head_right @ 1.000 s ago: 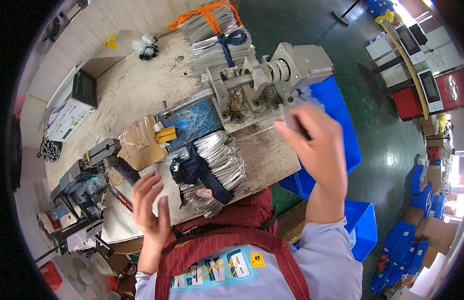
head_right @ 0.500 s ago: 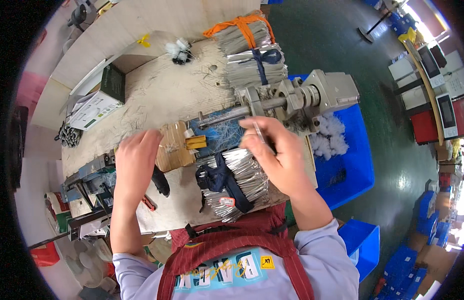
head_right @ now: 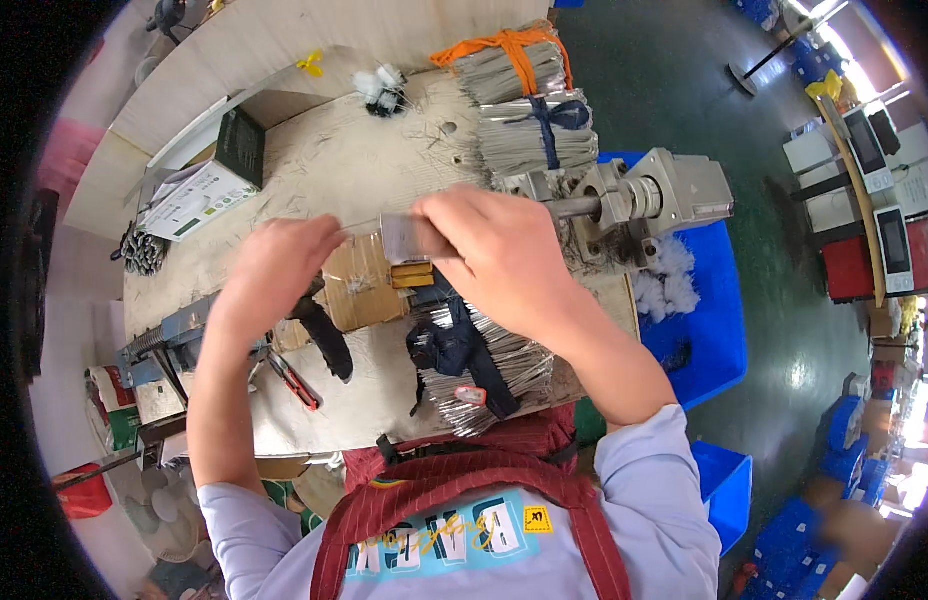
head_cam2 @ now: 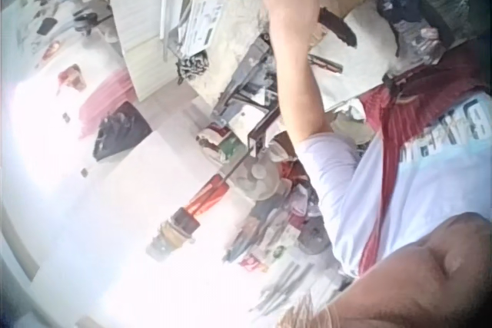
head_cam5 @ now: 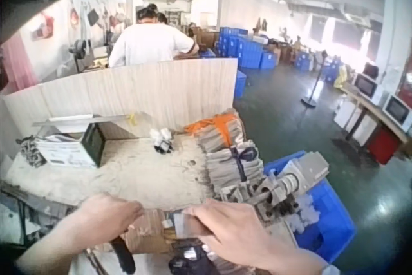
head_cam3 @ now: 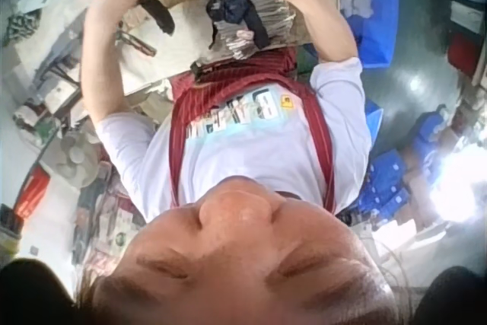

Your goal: The person assembles brooms by inserting white plastic cores into a metal jig and winding white bristles around them using a manual lever mechanism. The person then removes the finished broom heads from the jig and places them into a blue bin.

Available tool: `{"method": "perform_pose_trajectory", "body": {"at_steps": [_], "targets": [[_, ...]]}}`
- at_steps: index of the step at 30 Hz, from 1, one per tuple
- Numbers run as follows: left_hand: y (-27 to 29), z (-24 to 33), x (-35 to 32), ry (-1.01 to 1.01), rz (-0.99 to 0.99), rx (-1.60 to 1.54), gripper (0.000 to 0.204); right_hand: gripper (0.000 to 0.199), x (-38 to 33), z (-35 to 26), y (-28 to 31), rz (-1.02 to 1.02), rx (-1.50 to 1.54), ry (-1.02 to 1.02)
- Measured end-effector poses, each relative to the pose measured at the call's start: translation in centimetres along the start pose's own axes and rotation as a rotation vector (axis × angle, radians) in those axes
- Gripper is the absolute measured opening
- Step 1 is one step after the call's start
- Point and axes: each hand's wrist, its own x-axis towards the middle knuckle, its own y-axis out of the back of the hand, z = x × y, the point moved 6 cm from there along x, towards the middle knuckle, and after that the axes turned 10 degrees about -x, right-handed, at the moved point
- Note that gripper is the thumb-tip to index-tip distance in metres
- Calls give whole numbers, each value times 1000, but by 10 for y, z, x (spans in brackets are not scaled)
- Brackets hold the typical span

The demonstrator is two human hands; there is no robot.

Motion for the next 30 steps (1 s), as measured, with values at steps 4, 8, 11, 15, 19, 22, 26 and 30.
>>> {"method": "perform_pose_trajectory", "body": {"at_steps": [4,8,11,15,19,22,26,30], "targets": [[-18,14,14,-94,-28,50,19,30,5,12,-9,51,144,-138],[-11,17,1,-188,-54,-126,16,29,4,15,-10,-47,45,-90],[-13,18,-10,-135,-72,-125,16,29,7,-8,-30,-66,-304,231],[-1,20,-24,-125,0,-124,12,30,-5,-18,-59,2,-503,527],[3,21,-51,-158,177,-39,6,19,0,-18,-65,-90,-411,573],[-6,22,-76,-71,306,61,15,10,9,-29,-72,-236,-390,638],[-21,-7,-132,143,863,-217,11,9,23,-34,-76,-357,-254,625],[-90,-48,-156,413,898,-711,15,14,49,-29,-102,-733,-109,433]]}}
